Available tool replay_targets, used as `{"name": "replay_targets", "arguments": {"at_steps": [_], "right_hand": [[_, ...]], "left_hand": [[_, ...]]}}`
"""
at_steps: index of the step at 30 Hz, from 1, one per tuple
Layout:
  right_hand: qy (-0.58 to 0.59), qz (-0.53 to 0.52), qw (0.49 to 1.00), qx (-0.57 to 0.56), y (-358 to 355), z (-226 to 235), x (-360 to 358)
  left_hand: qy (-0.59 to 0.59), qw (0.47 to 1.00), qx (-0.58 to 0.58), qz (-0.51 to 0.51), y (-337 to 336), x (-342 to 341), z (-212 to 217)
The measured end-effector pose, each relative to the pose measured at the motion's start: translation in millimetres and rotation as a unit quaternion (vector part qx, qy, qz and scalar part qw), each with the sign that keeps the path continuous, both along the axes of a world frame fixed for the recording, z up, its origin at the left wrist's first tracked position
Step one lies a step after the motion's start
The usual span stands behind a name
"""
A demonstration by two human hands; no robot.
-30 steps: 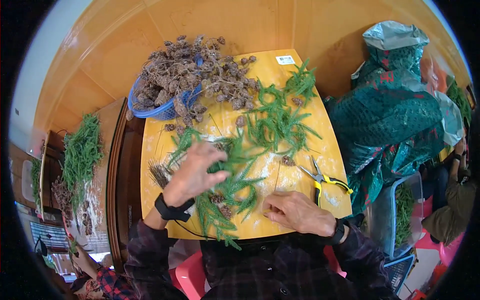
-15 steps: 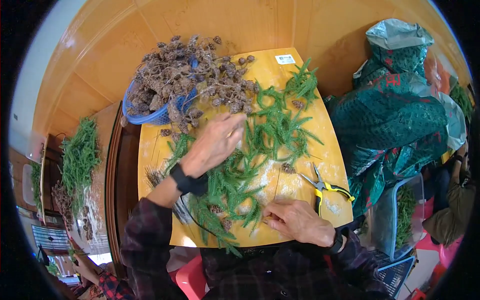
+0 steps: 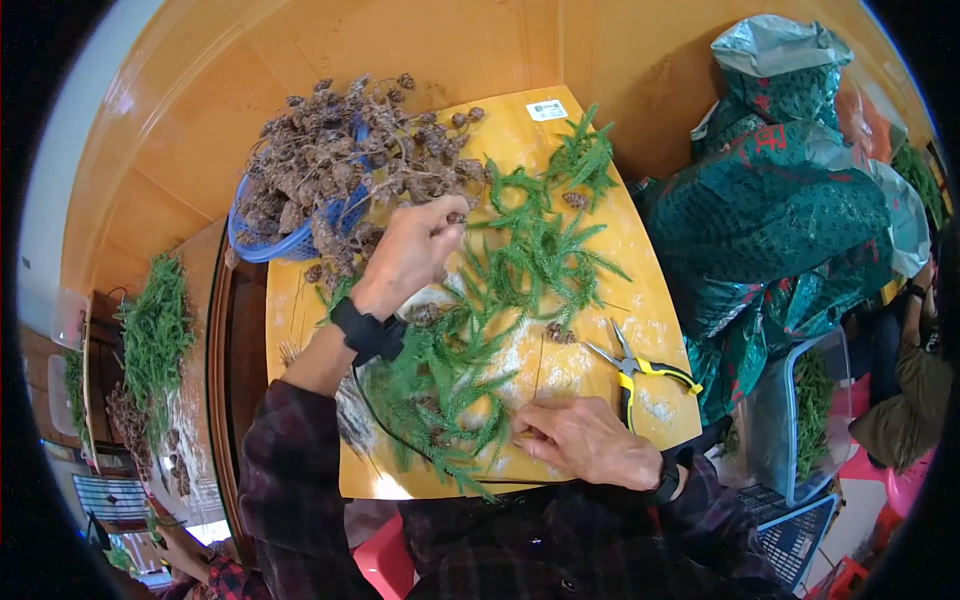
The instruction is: The person picks up pinecones and green branches from a table, then attaches the pinecones to the branches by hand. Using pliers, the person trims and secures the wire on the assembled pieces before setting them aside.
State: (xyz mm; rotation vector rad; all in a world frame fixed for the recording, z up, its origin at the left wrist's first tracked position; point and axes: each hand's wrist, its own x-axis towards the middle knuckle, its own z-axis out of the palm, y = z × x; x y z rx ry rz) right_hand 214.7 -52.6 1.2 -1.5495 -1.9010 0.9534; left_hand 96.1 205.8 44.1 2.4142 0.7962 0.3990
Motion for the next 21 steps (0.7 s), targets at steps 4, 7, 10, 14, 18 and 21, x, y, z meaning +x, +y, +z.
{"name": "replay_targets", "arguments": {"at_steps": [4,7,10,14,18,21], "right_hand": [[-0.006,0.000,1.000,0.006,2,2,0],[0.100,-0.067,0.991,0.064,5,4,-3],[0.190,-0.183,0.964,0.044,9,22,-9],[0.334,-0.231,0.910,0.084,19,16,-10],[0.287,-0.173,0.930,0.152,29,23,-17],[0.252,-0.161,0.945,0.135,28,30,-24]], "left_hand": [[-0.131,0.961,-0.240,0.046,-19,-22,10],[-0.238,0.848,-0.470,0.059,-50,-41,17],[-0.283,0.796,-0.534,0.015,-83,-59,14],[-0.267,0.744,-0.612,0.011,-121,-68,19],[-0.251,0.736,-0.629,0.020,-144,-70,13],[-0.230,0.753,-0.616,0.000,-154,-75,-3]]}}
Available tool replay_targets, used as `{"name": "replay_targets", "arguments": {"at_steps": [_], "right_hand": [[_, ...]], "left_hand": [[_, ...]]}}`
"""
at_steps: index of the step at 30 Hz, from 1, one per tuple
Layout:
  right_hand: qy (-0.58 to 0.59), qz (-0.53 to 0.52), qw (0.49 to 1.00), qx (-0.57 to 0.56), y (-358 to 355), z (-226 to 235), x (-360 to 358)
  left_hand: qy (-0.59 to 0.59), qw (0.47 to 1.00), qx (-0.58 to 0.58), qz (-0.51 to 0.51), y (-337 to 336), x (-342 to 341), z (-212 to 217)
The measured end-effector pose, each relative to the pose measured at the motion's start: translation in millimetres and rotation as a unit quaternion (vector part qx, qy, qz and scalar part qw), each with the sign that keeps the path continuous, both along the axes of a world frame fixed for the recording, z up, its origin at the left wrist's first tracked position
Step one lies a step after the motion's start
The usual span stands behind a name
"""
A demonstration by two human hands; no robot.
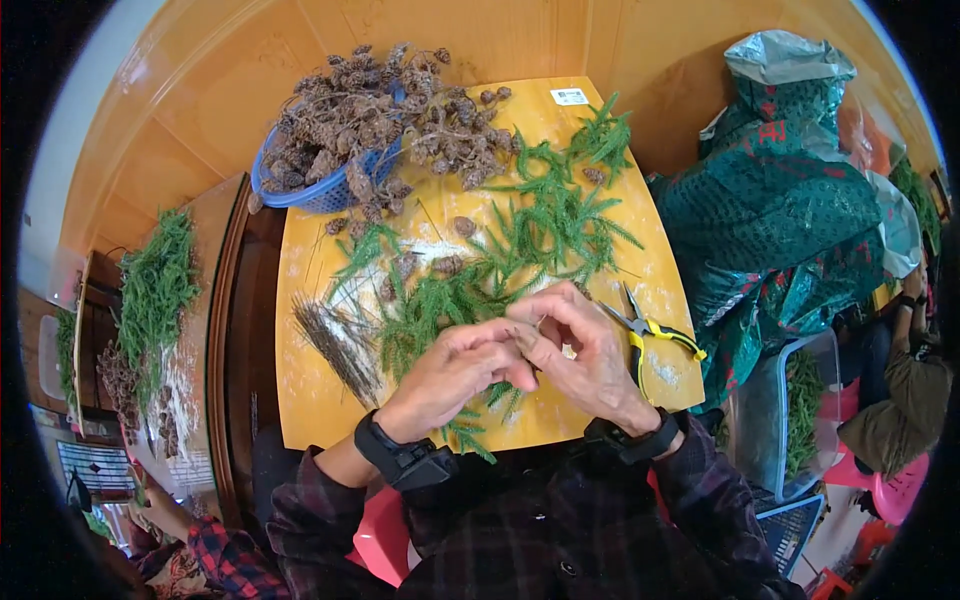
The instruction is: The person picks up pinecones and green branches from a table, then attaches the pinecones to the branches by hand. Using pliers, the person trims and secures the wire on the assembled pieces before setting them aside.
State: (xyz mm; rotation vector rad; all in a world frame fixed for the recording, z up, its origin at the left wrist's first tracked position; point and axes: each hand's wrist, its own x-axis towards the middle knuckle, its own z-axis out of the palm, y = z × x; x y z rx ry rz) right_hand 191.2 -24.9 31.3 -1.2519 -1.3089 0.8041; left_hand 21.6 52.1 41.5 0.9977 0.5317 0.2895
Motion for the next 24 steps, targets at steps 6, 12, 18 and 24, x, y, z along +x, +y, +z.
{"name": "replay_targets", "arguments": {"at_steps": [6,12,18,24], "right_hand": [[0.031,0.018,0.999,-0.019,-4,-18,-1],[0.068,0.006,0.996,-0.051,-8,-25,-1],[-0.010,0.018,1.000,-0.015,-11,-23,-3],[0.047,0.052,0.997,-0.044,-13,-19,-6]], "left_hand": [[0.033,0.999,0.031,-0.010,-8,-6,-8],[0.141,0.972,0.185,-0.035,-10,-5,20],[0.109,0.826,0.553,0.023,-5,1,10],[0.053,0.819,0.571,-0.008,4,-1,11]]}}
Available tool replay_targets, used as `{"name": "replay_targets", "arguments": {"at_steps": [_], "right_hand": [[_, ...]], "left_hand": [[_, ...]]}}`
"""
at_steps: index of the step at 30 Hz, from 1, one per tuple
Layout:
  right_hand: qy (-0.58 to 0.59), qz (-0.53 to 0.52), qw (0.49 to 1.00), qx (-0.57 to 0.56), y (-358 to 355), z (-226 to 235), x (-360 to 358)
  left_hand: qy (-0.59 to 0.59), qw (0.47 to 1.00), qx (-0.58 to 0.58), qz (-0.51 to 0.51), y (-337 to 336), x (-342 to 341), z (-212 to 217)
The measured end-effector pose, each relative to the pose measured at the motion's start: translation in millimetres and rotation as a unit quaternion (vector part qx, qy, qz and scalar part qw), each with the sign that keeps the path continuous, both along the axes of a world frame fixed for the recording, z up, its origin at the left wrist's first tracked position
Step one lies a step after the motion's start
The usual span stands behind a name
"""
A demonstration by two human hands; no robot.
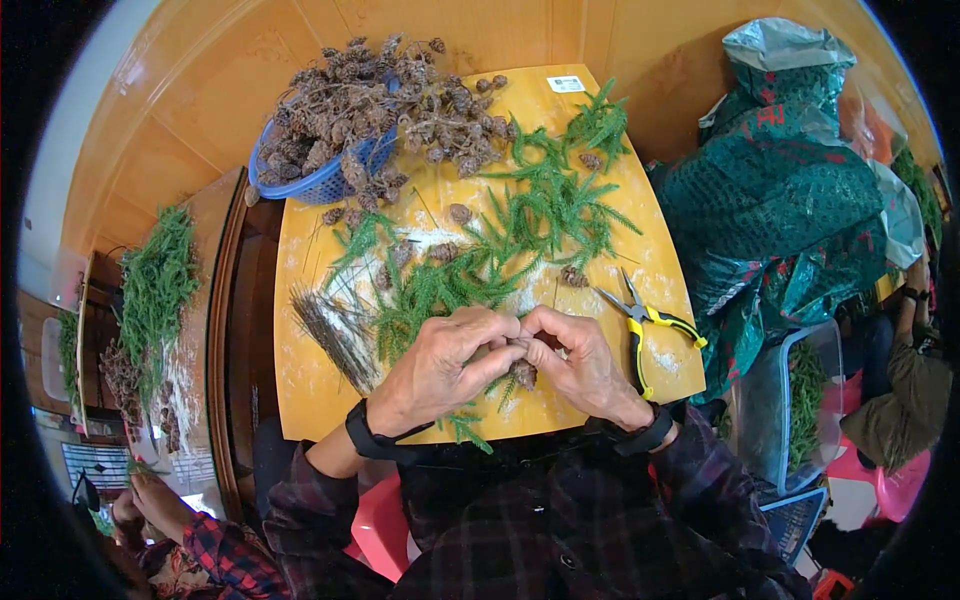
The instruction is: The person picks up pinecones and green branches from a table, then attaches the pinecones to the branches by hand. Using pliers, the person trims and secures the wire on the assembled pieces before setting them aside.
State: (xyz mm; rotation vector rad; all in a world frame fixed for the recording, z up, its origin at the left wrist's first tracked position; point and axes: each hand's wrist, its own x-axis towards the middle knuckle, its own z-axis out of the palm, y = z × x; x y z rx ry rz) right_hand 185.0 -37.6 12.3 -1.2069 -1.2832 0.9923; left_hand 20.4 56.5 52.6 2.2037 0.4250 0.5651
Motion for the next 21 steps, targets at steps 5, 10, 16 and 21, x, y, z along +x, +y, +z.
{"name": "replay_targets", "arguments": {"at_steps": [5,10,16,21], "right_hand": [[0.050,0.034,0.998,-0.020,-1,-4,1],[0.015,0.018,1.000,0.003,-1,5,2],[-0.016,-0.019,0.998,0.063,-2,1,2],[-0.052,-0.057,0.991,0.111,0,1,4]], "left_hand": [[0.009,1.000,0.003,-0.025,2,-1,6],[0.041,0.985,-0.169,0.008,3,-4,5],[-0.144,0.839,-0.513,0.115,-23,7,-15],[-0.065,0.900,-0.404,0.146,-31,7,-8]]}}
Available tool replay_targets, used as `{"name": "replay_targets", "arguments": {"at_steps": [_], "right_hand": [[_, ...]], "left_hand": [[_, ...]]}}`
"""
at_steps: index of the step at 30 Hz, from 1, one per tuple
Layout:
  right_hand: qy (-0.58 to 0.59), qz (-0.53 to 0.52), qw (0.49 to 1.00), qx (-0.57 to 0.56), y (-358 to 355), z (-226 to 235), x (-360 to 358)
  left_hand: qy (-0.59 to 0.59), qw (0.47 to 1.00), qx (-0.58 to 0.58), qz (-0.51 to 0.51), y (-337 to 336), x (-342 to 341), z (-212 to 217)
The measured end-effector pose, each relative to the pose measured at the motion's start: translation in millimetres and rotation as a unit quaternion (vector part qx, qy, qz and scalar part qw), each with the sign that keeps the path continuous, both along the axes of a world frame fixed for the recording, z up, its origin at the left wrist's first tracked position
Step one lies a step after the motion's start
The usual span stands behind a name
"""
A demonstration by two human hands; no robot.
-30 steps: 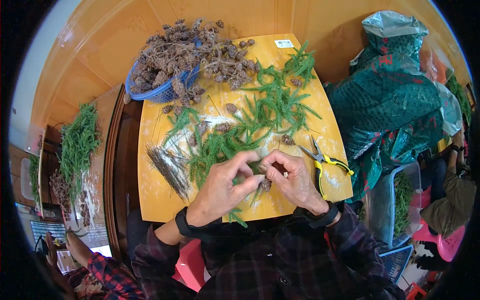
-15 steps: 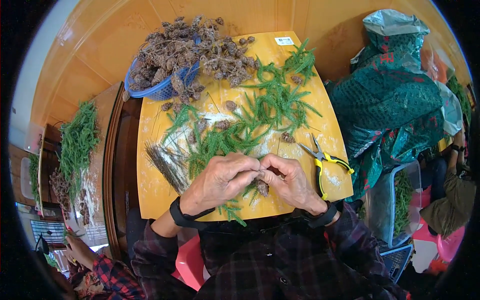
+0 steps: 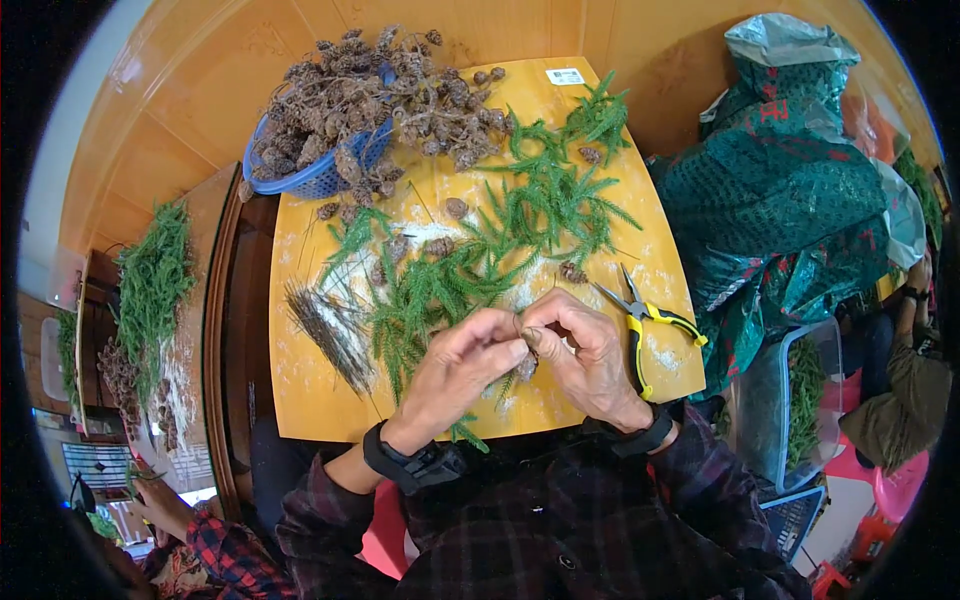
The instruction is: The person picks up pinecones and green branches from a table, then attaches the pinecones to the branches by hand. Using pliers, the person trims and secures the wire on the assembled pieces before setting them aside.
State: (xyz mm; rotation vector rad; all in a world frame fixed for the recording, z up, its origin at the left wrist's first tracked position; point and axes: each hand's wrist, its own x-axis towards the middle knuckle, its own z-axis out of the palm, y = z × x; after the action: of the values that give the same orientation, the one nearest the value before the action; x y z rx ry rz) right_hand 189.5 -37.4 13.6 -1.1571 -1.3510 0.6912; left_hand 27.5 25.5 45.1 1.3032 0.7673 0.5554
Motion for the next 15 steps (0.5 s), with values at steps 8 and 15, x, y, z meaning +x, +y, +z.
{"name": "replay_targets", "arguments": {"at_steps": [8,15], "right_hand": [[-0.046,-0.041,0.998,-0.009,-2,11,-1],[-0.092,-0.069,0.991,0.066,-1,6,-1]], "left_hand": [[0.001,0.998,0.059,-0.027,-1,-6,-13],[-0.003,0.998,0.015,-0.068,0,-4,-9]]}}
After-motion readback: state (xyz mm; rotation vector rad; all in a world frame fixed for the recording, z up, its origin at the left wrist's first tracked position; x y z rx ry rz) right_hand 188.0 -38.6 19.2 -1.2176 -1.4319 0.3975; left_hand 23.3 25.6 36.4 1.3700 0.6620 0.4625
